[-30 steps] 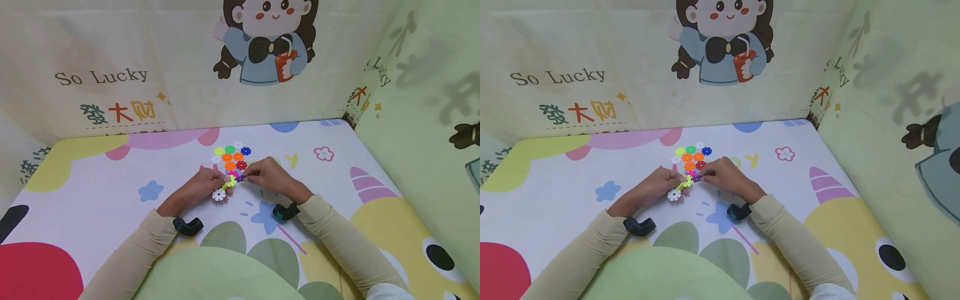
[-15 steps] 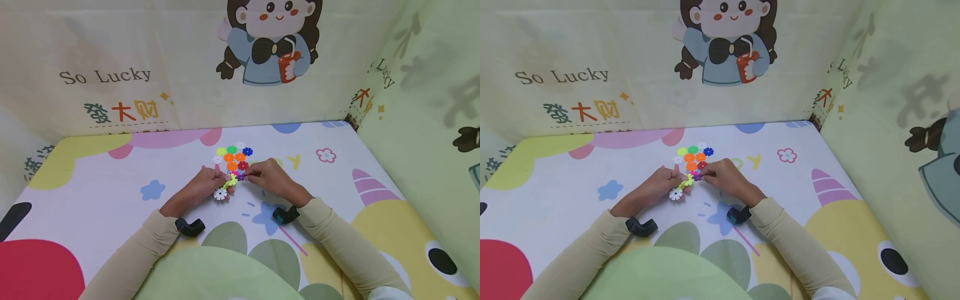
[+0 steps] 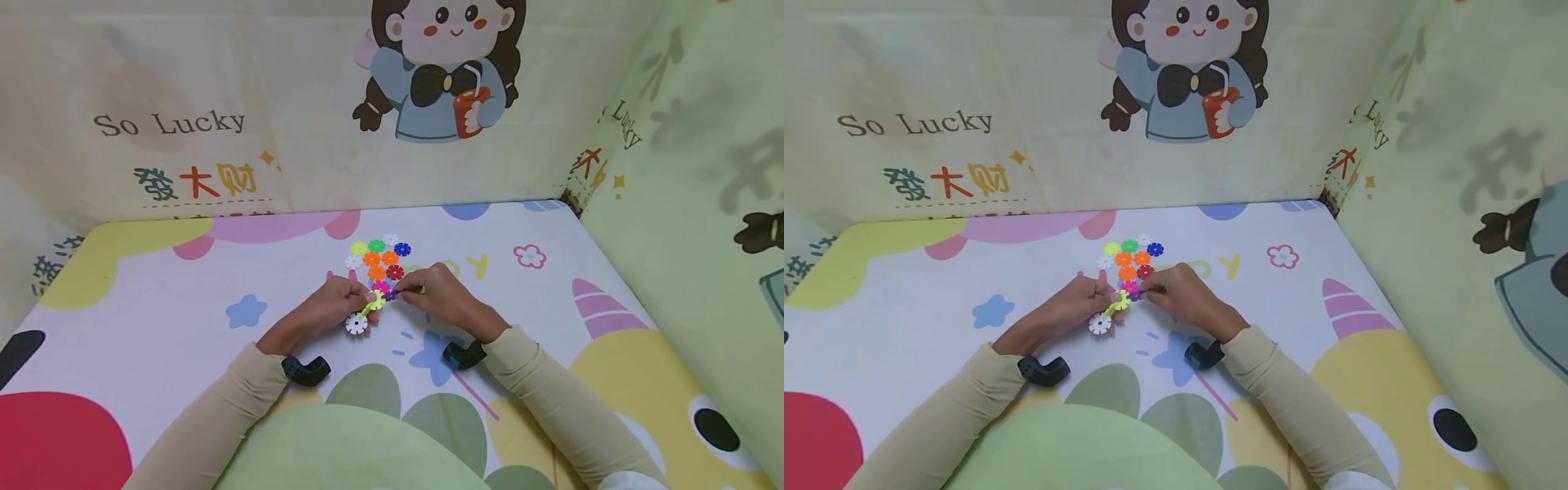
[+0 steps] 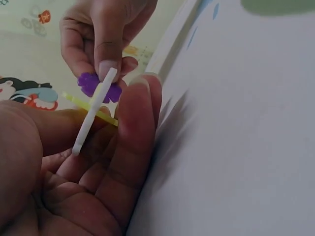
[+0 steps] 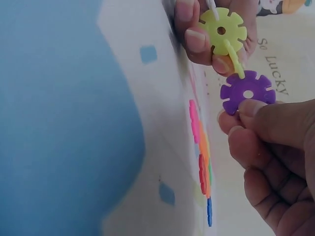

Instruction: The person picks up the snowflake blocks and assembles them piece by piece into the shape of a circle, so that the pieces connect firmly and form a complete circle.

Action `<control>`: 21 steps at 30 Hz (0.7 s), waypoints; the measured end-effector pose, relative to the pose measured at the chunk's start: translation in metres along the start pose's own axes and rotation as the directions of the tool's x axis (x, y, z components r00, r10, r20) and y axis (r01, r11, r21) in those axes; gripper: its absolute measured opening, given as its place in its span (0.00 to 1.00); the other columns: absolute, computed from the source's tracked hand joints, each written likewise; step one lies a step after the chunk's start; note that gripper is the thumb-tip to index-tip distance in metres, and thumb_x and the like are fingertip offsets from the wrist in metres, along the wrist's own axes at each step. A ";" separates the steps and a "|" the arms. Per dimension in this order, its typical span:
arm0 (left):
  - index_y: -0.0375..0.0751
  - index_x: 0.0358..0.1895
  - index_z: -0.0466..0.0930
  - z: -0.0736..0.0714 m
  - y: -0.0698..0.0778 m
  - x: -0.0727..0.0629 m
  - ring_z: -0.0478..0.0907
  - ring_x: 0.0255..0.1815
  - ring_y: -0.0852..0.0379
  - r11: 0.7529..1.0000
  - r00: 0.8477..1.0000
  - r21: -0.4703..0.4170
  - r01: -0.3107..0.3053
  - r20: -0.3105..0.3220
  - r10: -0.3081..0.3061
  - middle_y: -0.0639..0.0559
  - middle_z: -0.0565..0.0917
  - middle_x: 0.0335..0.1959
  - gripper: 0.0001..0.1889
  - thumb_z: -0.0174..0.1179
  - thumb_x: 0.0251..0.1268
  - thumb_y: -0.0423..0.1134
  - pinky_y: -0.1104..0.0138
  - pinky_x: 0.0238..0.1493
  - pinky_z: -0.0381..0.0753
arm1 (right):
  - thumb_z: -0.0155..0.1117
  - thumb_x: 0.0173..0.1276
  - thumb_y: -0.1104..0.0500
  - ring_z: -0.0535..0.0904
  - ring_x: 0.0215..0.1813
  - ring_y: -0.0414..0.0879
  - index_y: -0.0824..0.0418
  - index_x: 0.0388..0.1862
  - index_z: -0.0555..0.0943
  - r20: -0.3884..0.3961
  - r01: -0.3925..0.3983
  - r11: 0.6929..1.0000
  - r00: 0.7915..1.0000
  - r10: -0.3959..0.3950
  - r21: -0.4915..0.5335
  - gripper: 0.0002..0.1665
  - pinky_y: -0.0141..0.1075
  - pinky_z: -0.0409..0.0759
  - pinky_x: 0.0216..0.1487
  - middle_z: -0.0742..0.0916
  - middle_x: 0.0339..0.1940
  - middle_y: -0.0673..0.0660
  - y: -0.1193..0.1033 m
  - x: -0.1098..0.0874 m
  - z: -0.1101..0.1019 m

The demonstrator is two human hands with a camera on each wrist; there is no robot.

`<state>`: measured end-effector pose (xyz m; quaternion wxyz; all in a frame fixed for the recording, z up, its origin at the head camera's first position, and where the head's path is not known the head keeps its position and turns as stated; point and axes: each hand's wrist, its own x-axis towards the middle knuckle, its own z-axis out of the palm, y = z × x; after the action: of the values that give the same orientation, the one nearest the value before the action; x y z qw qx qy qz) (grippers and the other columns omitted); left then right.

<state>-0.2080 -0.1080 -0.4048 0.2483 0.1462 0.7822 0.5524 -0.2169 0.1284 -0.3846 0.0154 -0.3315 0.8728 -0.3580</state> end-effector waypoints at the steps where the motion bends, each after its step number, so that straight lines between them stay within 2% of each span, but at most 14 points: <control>1: 0.33 0.42 0.82 0.000 -0.001 0.000 0.86 0.30 0.48 1.000 1.000 -0.005 -0.007 0.004 0.007 0.45 0.87 0.31 0.13 0.54 0.74 0.41 0.64 0.43 0.80 | 0.72 0.61 0.66 0.85 0.40 0.41 0.64 0.40 0.88 -0.006 0.007 1.000 1.000 -0.007 0.001 0.08 0.28 0.81 0.39 0.89 0.35 0.52 0.000 0.000 0.000; 3: 0.33 0.42 0.82 0.000 -0.001 0.001 0.86 0.30 0.47 1.000 1.000 -0.014 -0.012 0.006 0.012 0.44 0.87 0.31 0.13 0.54 0.74 0.41 0.60 0.48 0.80 | 0.72 0.61 0.66 0.85 0.39 0.41 0.64 0.39 0.88 -0.015 0.023 1.000 1.000 -0.023 0.000 0.08 0.28 0.81 0.38 0.89 0.35 0.52 0.000 -0.001 0.000; 5: 0.34 0.42 0.83 0.001 -0.001 0.002 0.86 0.30 0.47 1.000 1.000 -0.013 -0.011 -0.005 0.011 0.45 0.87 0.31 0.13 0.55 0.73 0.42 0.58 0.56 0.75 | 0.71 0.61 0.66 0.85 0.40 0.41 0.64 0.40 0.88 -0.021 0.032 0.999 0.999 -0.033 -0.009 0.08 0.29 0.81 0.39 0.89 0.35 0.52 0.001 -0.001 0.000; 8: 0.34 0.42 0.83 0.002 -0.001 0.002 0.86 0.30 0.48 1.000 1.000 -0.015 0.001 -0.027 -0.001 0.45 0.87 0.31 0.13 0.55 0.73 0.42 0.56 0.61 0.71 | 0.71 0.61 0.66 0.85 0.40 0.42 0.65 0.40 0.88 -0.028 0.040 0.998 0.999 -0.041 -0.040 0.08 0.29 0.82 0.41 0.89 0.36 0.53 0.000 -0.001 0.001; 10: 0.34 0.42 0.83 0.003 -0.001 0.002 0.86 0.30 0.48 0.999 0.999 -0.033 0.017 -0.041 -0.019 0.44 0.87 0.30 0.13 0.55 0.73 0.41 0.60 0.59 0.74 | 0.71 0.61 0.66 0.85 0.41 0.43 0.65 0.40 0.88 -0.031 0.050 0.997 0.998 -0.052 -0.067 0.08 0.30 0.82 0.42 0.89 0.36 0.53 -0.001 -0.001 0.002; 12: 0.31 0.43 0.82 0.004 -0.001 0.002 0.86 0.30 0.48 0.998 0.999 -0.053 0.015 -0.043 -0.018 0.43 0.86 0.30 0.13 0.54 0.74 0.39 0.61 0.49 0.81 | 0.72 0.61 0.66 0.85 0.41 0.43 0.65 0.40 0.88 -0.037 0.059 0.995 0.997 -0.062 -0.084 0.08 0.30 0.82 0.42 0.89 0.36 0.54 -0.003 -0.001 0.003; 15: 0.28 0.44 0.80 0.005 -0.002 0.002 0.86 0.30 0.47 0.998 0.999 -0.069 0.002 -0.039 -0.004 0.42 0.86 0.30 0.13 0.53 0.74 0.37 0.64 0.42 0.84 | 0.72 0.60 0.66 0.85 0.38 0.42 0.65 0.39 0.88 -0.046 0.086 0.990 0.995 -0.092 -0.108 0.08 0.29 0.82 0.41 0.89 0.35 0.54 -0.003 -0.002 0.005; 17: 0.28 0.45 0.79 0.005 -0.002 0.002 0.86 0.30 0.48 0.999 0.999 -0.047 -0.019 -0.038 0.018 0.42 0.86 0.30 0.13 0.52 0.75 0.37 0.66 0.41 0.83 | 0.72 0.60 0.66 0.85 0.37 0.42 0.65 0.39 0.88 -0.052 0.102 0.988 0.993 -0.109 -0.118 0.08 0.29 0.82 0.40 0.89 0.34 0.53 -0.003 -0.002 0.006; 21: 0.29 0.43 0.80 0.004 0.000 0.003 0.86 0.30 0.48 0.999 0.999 -0.034 -0.008 -0.034 0.007 0.43 0.86 0.30 0.13 0.53 0.75 0.37 0.66 0.44 0.82 | 0.72 0.60 0.66 0.85 0.37 0.41 0.64 0.38 0.88 -0.047 0.101 0.990 0.993 -0.106 -0.098 0.07 0.28 0.81 0.40 0.89 0.34 0.53 -0.001 -0.001 0.005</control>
<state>-0.2080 -0.1037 -0.4066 0.2355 0.1356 0.7761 0.5691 -0.2142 0.1254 -0.3877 -0.0418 -0.3671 0.8708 -0.3245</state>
